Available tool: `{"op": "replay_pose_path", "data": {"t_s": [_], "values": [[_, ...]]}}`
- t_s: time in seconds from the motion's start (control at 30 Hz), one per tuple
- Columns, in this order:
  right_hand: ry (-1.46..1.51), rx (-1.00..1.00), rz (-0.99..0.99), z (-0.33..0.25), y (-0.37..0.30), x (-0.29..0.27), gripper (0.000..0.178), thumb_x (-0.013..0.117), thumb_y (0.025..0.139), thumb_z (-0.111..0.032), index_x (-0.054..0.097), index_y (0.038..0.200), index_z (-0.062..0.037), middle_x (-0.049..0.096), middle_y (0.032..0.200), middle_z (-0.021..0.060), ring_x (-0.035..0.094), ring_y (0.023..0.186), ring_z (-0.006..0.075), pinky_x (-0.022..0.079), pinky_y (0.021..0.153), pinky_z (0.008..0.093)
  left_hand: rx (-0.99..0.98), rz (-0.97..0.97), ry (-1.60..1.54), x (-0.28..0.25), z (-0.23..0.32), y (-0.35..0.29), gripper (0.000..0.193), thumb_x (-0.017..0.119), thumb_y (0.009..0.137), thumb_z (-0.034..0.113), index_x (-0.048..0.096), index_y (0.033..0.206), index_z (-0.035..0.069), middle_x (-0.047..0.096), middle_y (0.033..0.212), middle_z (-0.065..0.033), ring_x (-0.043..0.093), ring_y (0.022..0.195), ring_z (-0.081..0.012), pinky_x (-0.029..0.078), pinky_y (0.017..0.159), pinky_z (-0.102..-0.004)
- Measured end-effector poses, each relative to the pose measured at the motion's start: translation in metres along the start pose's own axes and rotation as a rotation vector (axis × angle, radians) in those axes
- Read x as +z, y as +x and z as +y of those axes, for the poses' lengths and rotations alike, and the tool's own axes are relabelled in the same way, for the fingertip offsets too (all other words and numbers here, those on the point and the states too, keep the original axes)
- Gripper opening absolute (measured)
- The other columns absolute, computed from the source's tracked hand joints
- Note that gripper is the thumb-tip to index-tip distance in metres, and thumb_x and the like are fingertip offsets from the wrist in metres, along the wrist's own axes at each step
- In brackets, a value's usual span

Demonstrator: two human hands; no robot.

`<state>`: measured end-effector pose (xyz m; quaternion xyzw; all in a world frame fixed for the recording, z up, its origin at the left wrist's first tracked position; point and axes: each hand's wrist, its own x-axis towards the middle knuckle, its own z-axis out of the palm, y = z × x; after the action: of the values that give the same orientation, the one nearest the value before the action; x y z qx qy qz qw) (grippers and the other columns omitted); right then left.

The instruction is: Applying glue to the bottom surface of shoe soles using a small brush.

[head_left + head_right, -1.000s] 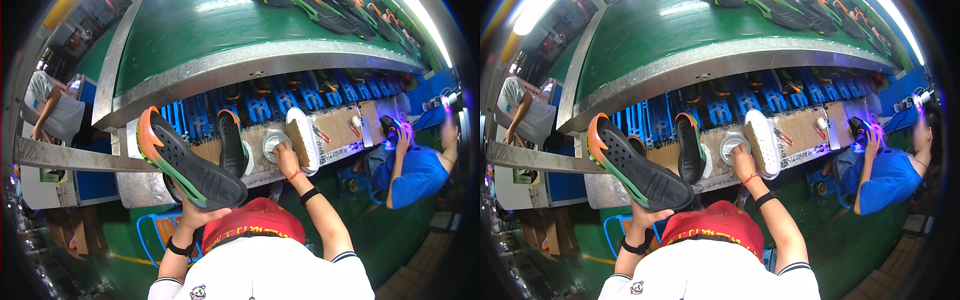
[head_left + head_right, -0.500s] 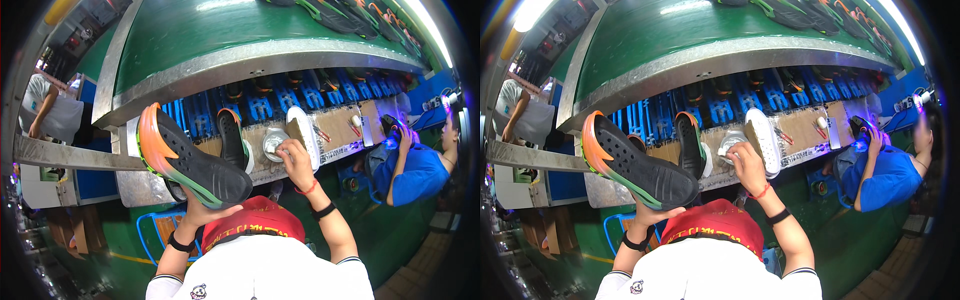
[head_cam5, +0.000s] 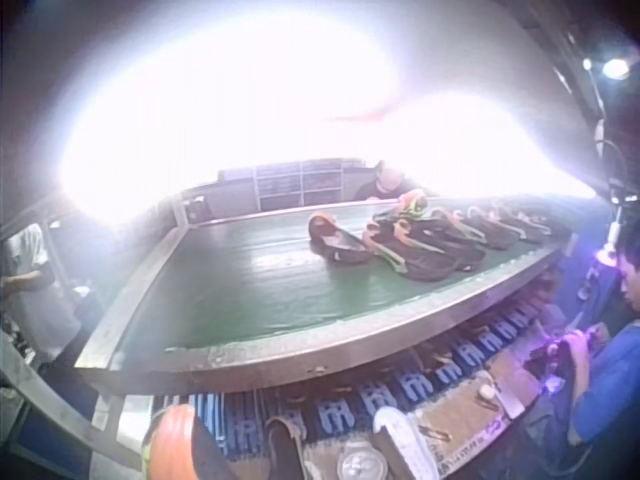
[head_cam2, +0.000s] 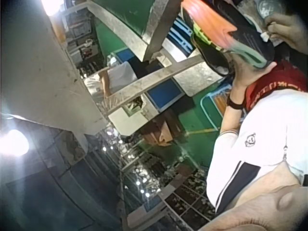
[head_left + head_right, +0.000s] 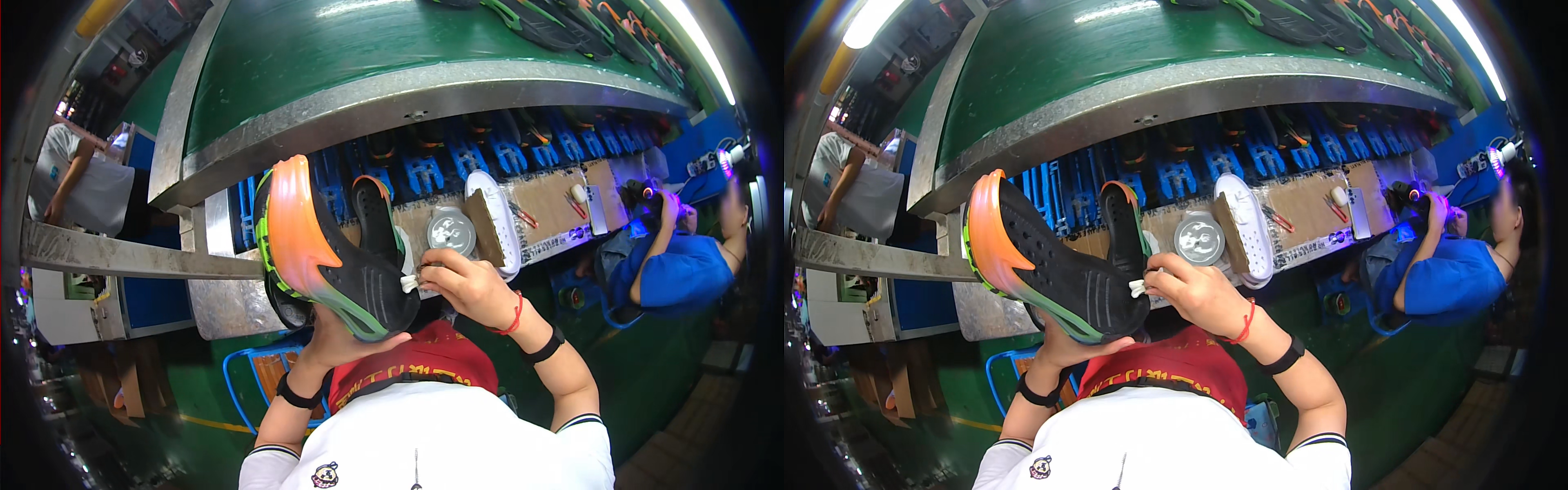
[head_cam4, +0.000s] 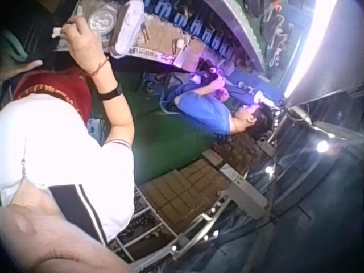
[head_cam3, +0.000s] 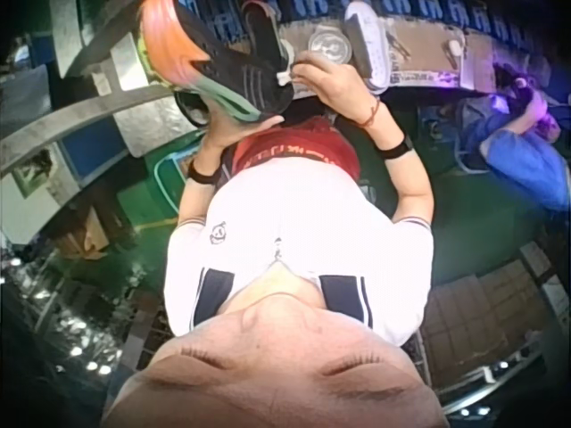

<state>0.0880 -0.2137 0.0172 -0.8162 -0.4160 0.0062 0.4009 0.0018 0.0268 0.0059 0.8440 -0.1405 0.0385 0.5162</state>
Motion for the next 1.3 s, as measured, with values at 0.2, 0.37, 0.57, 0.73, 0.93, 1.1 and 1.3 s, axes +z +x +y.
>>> {"op": "replay_pose_path", "data": {"t_s": [0.2,0.37,0.57,0.73,0.93,1.1,1.3], "values": [[0.030,0.048,-0.081,-0.002,0.001,-0.004,0.011,0.071,0.088,-0.006,0.065,0.097,-0.0041,0.065,0.108,0.0105,0.070,0.083,0.0317,0.058,0.069,0.0373,-0.014,0.019,-0.033,-0.001,0.007,0.004,0.052,0.093,0.069,0.031,0.067,0.105,0.004,0.071,0.101,-0.0058,0.070,0.089,-0.0211,0.055,0.082,-0.0345],[0.134,0.099,-0.106,-0.001,0.001,-0.007,0.010,0.070,0.088,-0.006,0.066,0.096,-0.0030,0.065,0.108,0.0115,0.069,0.085,0.0337,0.057,0.073,0.0389,-0.009,0.030,-0.022,0.000,0.006,0.005,0.051,0.093,0.069,0.030,0.068,0.104,0.004,0.072,0.098,-0.0053,0.071,0.085,-0.0201,0.057,0.078,-0.0337],[0.213,0.113,-0.114,0.003,0.003,-0.008,0.008,0.070,0.089,-0.006,0.068,0.095,-0.0017,0.067,0.105,0.0114,0.069,0.086,0.0326,0.056,0.075,0.0373,-0.059,0.011,-0.016,0.001,0.002,0.006,0.053,0.093,0.068,0.031,0.067,0.104,0.003,0.072,0.097,-0.0061,0.071,0.084,-0.0199,0.057,0.078,-0.0335],[0.264,0.063,-0.124,0.007,0.005,-0.009,0.009,0.071,0.088,-0.007,0.068,0.095,-0.0017,0.067,0.105,0.0107,0.069,0.084,0.0314,0.056,0.074,0.0366,-0.079,-0.036,-0.017,-0.002,0.001,0.005,0.058,0.094,0.067,0.032,0.065,0.107,0.001,0.070,0.103,-0.0079,0.069,0.092,-0.0215,0.055,0.083,-0.0354],[0.046,-0.053,-0.098,0.005,0.008,-0.011,0.014,0.073,0.086,-0.010,0.066,0.098,-0.0040,0.066,0.107,0.0090,0.070,0.077,0.0295,0.057,0.064,0.0357,-0.028,0.037,-0.040,-0.002,0.003,0.001,0.110,0.097,0.062,0.031,0.027,0.141,-0.001,0.049,0.133,-0.0164,0.056,0.122,-0.0293,0.046,0.102,-0.0421],[-0.047,-0.118,-0.014,0.001,0.010,-0.007,0.018,0.074,0.084,-0.010,0.066,0.098,-0.0048,0.066,0.107,0.0086,0.070,0.075,0.0274,0.057,0.058,0.0339,-0.024,0.044,-0.177,-0.003,0.002,0.000,0.138,0.097,0.061,0.023,-0.005,0.151,0.002,0.040,0.142,-0.0203,0.052,0.128,-0.0320,0.044,0.107,-0.0432],[-0.088,-0.158,0.056,-0.004,0.014,-0.006,0.018,0.072,0.083,-0.007,0.063,0.098,-0.0036,0.065,0.108,0.0098,0.071,0.074,0.0257,0.058,0.057,0.0334,-0.047,0.039,-0.301,-0.003,0.000,-0.001,0.145,0.097,0.062,0.019,-0.016,0.153,0.004,0.038,0.144,-0.0210,0.050,0.131,-0.0313,0.045,0.108,-0.0422]]}}
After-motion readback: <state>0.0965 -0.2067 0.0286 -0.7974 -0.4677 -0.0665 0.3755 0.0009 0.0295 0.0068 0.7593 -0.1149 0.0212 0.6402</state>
